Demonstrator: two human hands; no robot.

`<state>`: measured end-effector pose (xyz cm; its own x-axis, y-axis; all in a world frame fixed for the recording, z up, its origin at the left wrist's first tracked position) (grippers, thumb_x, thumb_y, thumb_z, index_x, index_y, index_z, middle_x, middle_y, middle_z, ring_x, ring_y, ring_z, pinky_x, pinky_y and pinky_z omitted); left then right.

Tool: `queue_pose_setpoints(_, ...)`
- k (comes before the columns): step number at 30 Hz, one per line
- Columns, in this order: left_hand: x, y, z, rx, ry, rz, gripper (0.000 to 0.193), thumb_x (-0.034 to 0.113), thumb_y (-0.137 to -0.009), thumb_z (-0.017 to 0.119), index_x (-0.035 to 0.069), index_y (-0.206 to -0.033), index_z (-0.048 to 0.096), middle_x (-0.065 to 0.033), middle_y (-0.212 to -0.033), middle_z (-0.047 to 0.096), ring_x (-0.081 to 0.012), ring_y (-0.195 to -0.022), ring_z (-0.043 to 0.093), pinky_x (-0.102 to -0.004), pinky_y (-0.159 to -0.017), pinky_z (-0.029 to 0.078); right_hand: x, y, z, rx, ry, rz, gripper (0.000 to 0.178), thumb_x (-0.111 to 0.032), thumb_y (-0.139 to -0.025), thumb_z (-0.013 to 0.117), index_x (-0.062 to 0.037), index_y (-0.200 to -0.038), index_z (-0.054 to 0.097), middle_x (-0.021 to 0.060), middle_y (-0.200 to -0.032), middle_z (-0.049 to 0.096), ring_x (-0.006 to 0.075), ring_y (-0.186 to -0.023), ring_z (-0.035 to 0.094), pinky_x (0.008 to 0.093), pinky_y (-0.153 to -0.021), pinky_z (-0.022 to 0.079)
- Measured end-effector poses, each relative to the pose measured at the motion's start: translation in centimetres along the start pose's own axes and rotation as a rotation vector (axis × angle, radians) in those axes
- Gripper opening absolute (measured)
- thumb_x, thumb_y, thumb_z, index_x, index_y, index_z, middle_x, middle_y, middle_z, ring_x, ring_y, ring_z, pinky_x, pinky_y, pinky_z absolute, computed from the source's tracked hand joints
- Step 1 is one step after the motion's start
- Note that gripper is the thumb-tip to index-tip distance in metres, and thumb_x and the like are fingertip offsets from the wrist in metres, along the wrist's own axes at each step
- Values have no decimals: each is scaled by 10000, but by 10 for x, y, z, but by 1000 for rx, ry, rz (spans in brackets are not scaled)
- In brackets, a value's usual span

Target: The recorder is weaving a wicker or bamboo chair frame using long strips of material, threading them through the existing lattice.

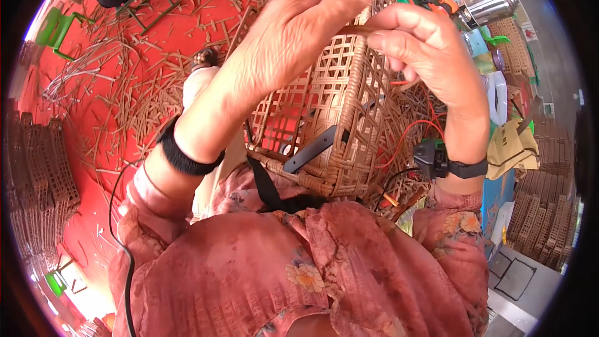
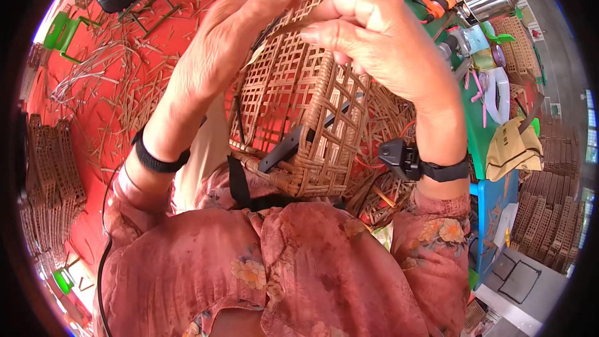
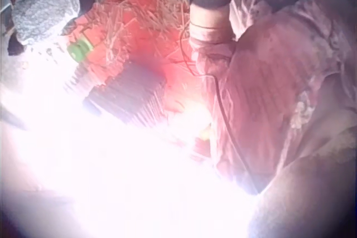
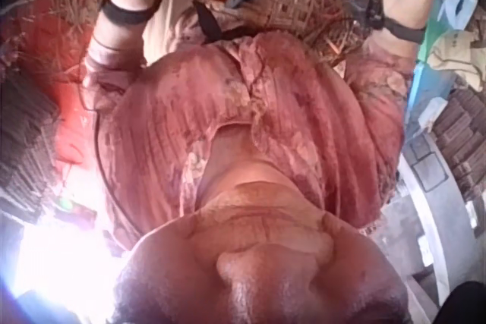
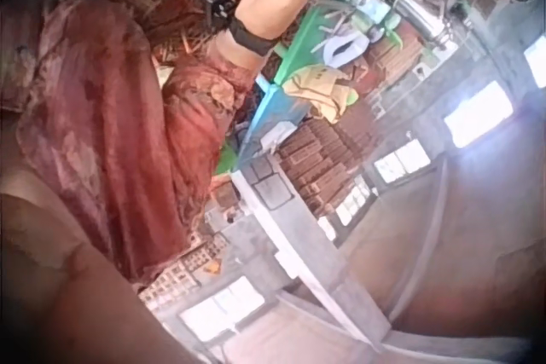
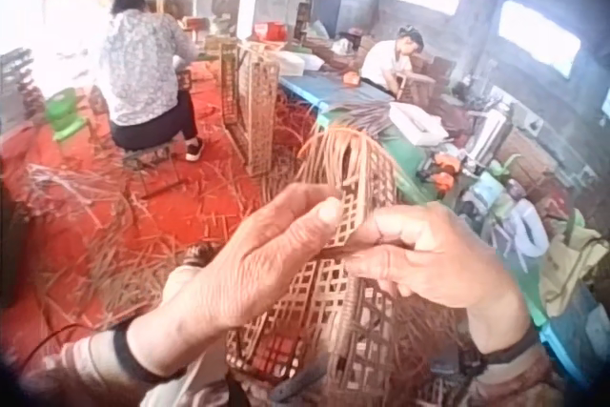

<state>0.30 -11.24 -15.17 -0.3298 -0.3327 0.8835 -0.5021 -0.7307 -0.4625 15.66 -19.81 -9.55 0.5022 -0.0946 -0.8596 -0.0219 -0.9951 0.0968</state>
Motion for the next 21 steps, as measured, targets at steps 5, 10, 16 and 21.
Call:
queue_pose_setpoints(5,1,-15,-38,-197,-21,-107,329,388,-907,565,82,-912,686,76,-610,476,-21,-564,370,-219,-524,287,7,21,-28,159,26,-111,301,-118,-798,695,-38,-1080,623,-1,-872,623,22,-624,465,183,-534,363)
queue_pose_setpoints(10,3,-55,-159,222,482,-152,352,315,-911,608,140,-639,471,67,-505,310,-77,-421,279,-237,-419,234,29,80,-127,585,168,-23,487,-239,-779,696,22,-1166,557,24,-944,617,6,-586,383,151,-506,273)
queue_pose_setpoints(16,-58,-73,-404,230,490,-41,232,299,-915,578,92,-814,608,29,-560,444,-68,-499,394,-242,-484,327,103,166,-208,363,-157,64,478,-292,-827,697,59,-1114,545,-16,-711,464,6,-514,342,131,-434,243)
queue_pose_setpoints(21,-82,-38,-539,509,269,-196,139,230,-875,626,109,-909,685,10,-663,579,-55,-614,499,-235,-579,393,132,169,-177,430,-296,199,372,-280,-849,675,31,-1029,579,-15,-722,499,16,-520,379,153,-421,251)
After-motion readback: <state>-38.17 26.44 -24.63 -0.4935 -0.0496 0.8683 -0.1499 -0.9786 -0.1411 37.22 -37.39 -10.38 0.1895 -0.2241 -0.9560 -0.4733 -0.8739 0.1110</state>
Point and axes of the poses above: each hand's wrist, its own y-axis away from the middle knuckle, its own z-axis out of the palm, x = y × z, the point moved 1 cm from there along -y, towards the middle knuckle
